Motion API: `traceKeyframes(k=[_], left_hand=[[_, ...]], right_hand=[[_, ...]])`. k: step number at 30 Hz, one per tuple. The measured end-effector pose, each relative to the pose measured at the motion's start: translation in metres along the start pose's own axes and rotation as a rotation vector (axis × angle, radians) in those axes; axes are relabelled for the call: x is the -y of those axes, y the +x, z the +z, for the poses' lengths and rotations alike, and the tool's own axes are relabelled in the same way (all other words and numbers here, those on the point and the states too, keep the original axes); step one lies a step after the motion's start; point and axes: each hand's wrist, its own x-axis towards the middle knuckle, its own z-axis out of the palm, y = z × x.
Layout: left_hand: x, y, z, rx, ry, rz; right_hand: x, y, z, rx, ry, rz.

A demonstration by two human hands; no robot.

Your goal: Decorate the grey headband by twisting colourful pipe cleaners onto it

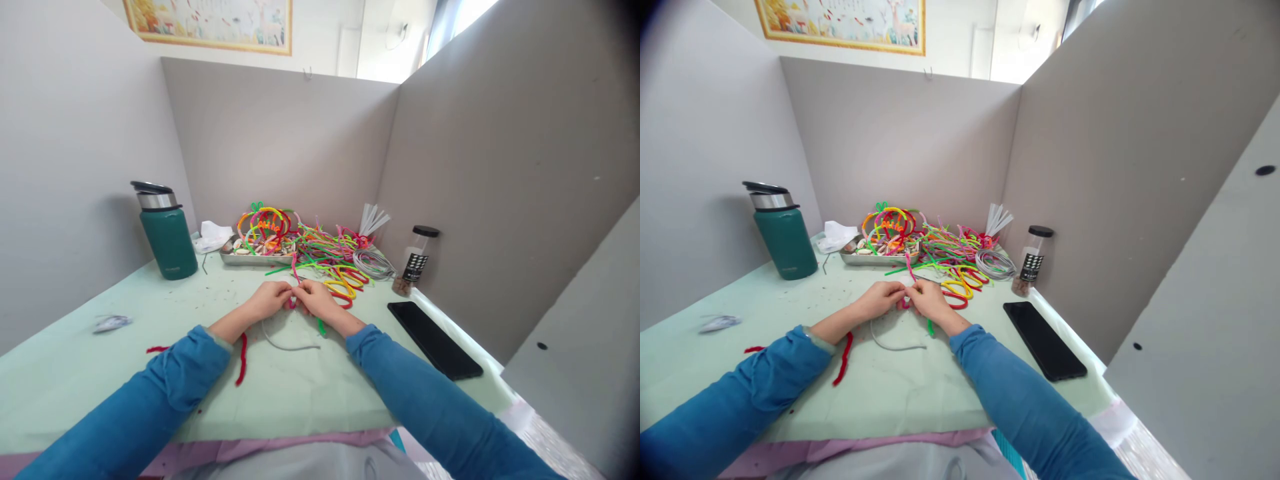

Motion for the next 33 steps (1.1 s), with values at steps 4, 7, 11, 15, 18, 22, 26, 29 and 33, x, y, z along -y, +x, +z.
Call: traceKeyframes(k=[4, 7, 11, 15, 18, 22, 26, 29, 33], left_hand=[[0.0025, 0.0009, 0.0019, -0.033, -0.020, -0.026], [0.0025, 0.0008, 0.0021, -0.036, -0.021, -0.052], [0.0018, 0.0002, 0.0013, -0.020, -0.031, -0.057], [0.0033, 0.0006, 0.0017, -0.012, -0.048, -0.066], [0.0045, 0.0009, 0.0021, -0.011, -0.052, -0.055], [0.0048, 0.0008, 0.0020, -0.011, -0.053, -0.043], [0.0056, 0.0013, 0.0034, -0.004, -0.087, -0.072], [0.0066, 0.0023, 0.0048, -0.015, -0.126, -0.104], [0.0062, 0.0024, 0.0044, -0.033, -0.132, -0.086]], right_hand=[[-0.0003, 0.0002, 0.0003, 0.002, 0.001, 0.000], [-0.0009, 0.0003, 0.0007, 0.001, 0.001, -0.002], [-0.0012, -0.0001, 0.0011, 0.008, 0.014, -0.002], [-0.0011, -0.0003, 0.0013, 0.011, 0.017, 0.003], [-0.0033, 0.0010, 0.0018, 0.017, 0.008, -0.006], [-0.0074, 0.0030, 0.0027, 0.019, -0.004, -0.011], [-0.0072, 0.0030, 0.0025, 0.013, 0.011, -0.004], [-0.0052, 0.0023, 0.0022, -0.002, 0.014, -0.004], [-0.0042, 0.0018, 0.0022, -0.002, 0.015, -0.002]])
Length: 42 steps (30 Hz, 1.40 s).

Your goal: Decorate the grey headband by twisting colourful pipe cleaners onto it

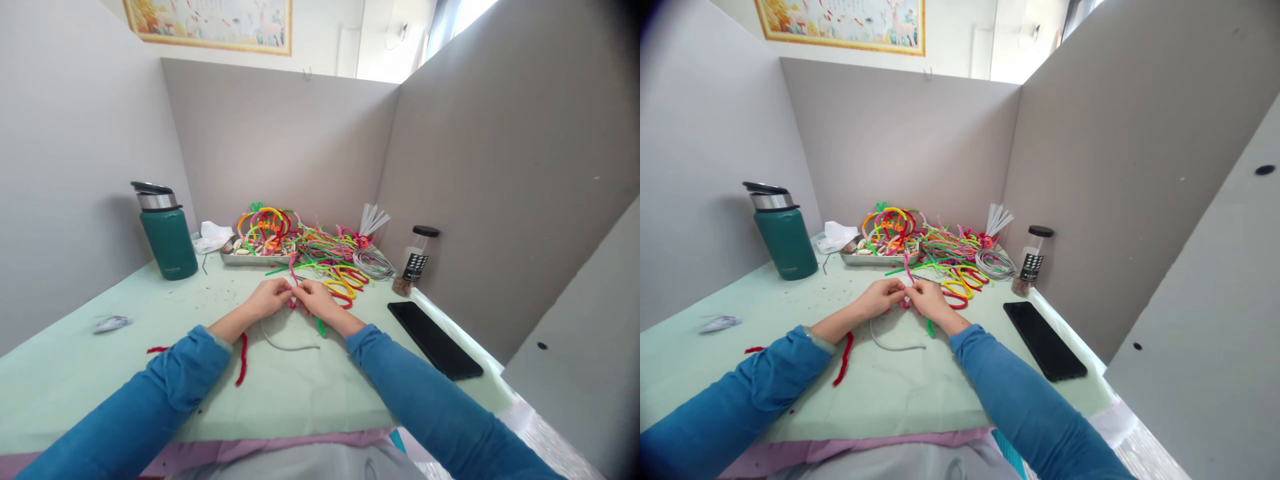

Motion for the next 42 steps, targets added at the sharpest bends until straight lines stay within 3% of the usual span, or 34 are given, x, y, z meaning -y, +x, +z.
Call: traceKeyframes(k=[12, 42], left_hand=[[0.0031, 0.0002, 0.0016, 0.040, -0.076, -0.014], [-0.0049, -0.0030, -0.0010, -0.046, 0.116, 0.068]], right_hand=[[0.0013, -0.0006, -0.0007, 0.000, -0.001, 0.000], [0.0016, -0.0002, 0.0000, -0.015, -0.016, -0.002]])
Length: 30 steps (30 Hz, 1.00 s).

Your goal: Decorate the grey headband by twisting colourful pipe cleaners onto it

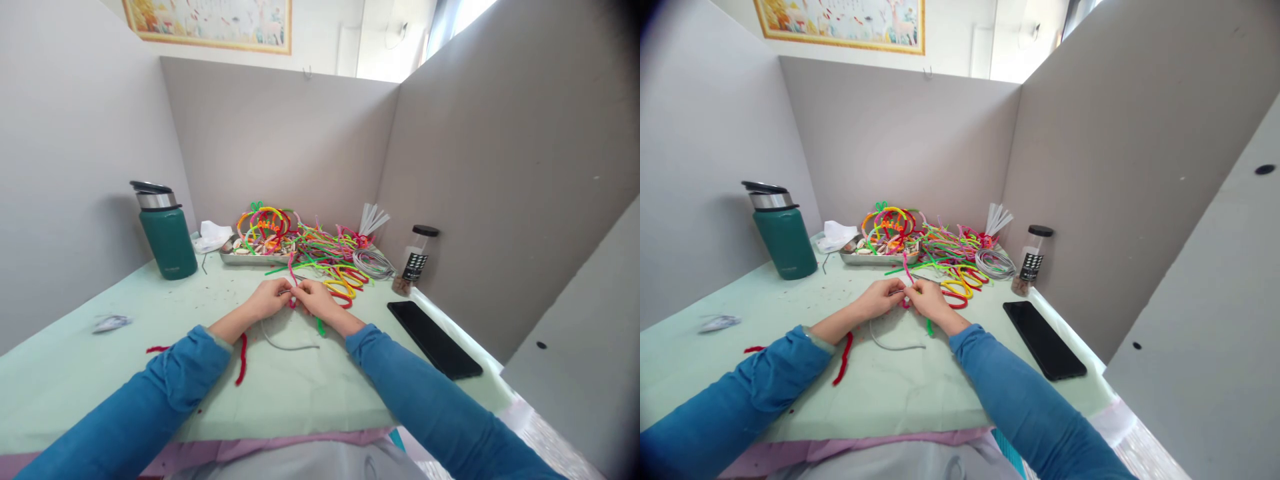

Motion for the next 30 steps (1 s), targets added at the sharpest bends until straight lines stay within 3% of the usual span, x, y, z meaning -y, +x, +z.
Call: traceKeyframes(k=[30], left_hand=[[-0.0024, 0.0001, -0.0016, -0.017, 0.144, 0.055]], right_hand=[[0.0000, 0.0007, 0.0000, 0.009, -0.021, -0.002]])
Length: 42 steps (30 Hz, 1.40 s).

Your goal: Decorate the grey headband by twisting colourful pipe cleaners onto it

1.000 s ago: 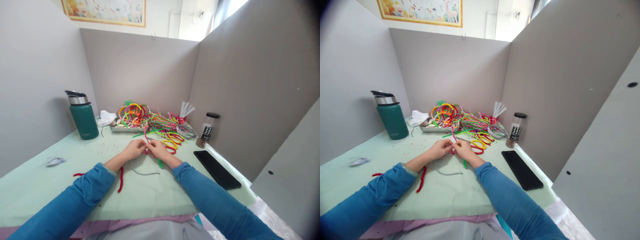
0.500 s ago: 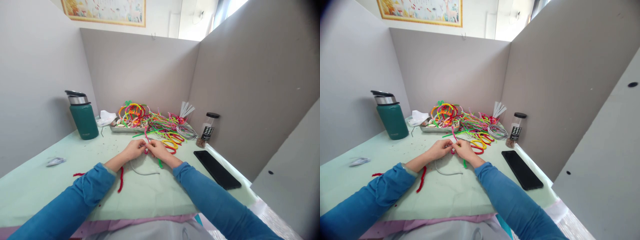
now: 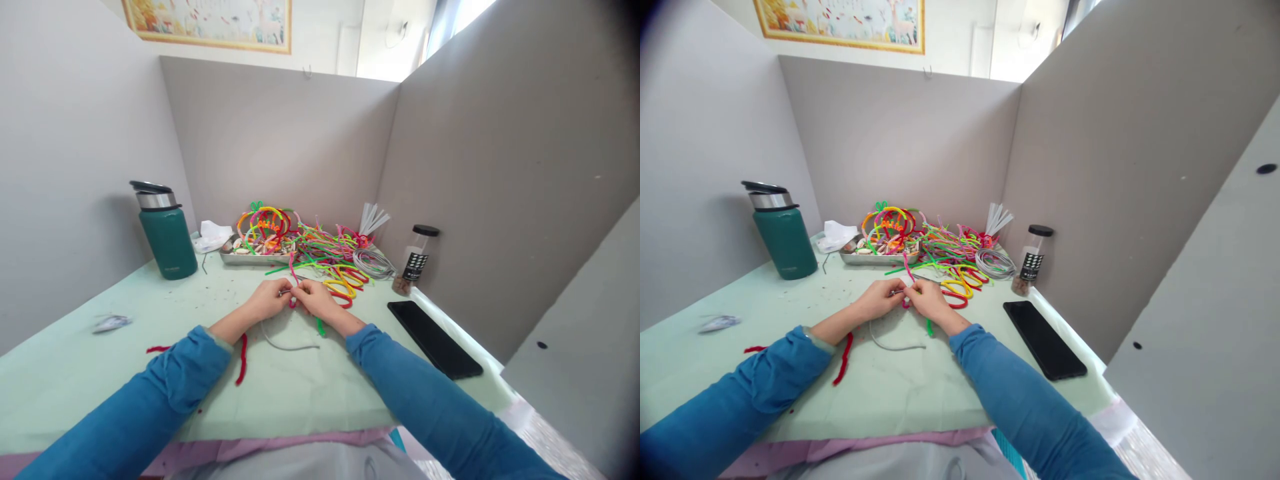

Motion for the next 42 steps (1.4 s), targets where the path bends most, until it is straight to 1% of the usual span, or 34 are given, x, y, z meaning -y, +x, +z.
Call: traceKeyframes(k=[20, 30, 42], left_hand=[[-0.0008, -0.0002, -0.0004, 0.009, 0.019, 0.004], [-0.0022, -0.0001, -0.0011, 0.017, 0.018, -0.003], [-0.0004, 0.0000, -0.0001, 0.018, 0.003, 0.008]], right_hand=[[0.0010, -0.0009, -0.0008, -0.002, -0.050, -0.021], [-0.0020, 0.0001, 0.0010, -0.003, -0.020, -0.018], [0.0001, -0.0010, -0.0003, -0.001, -0.039, -0.032]])
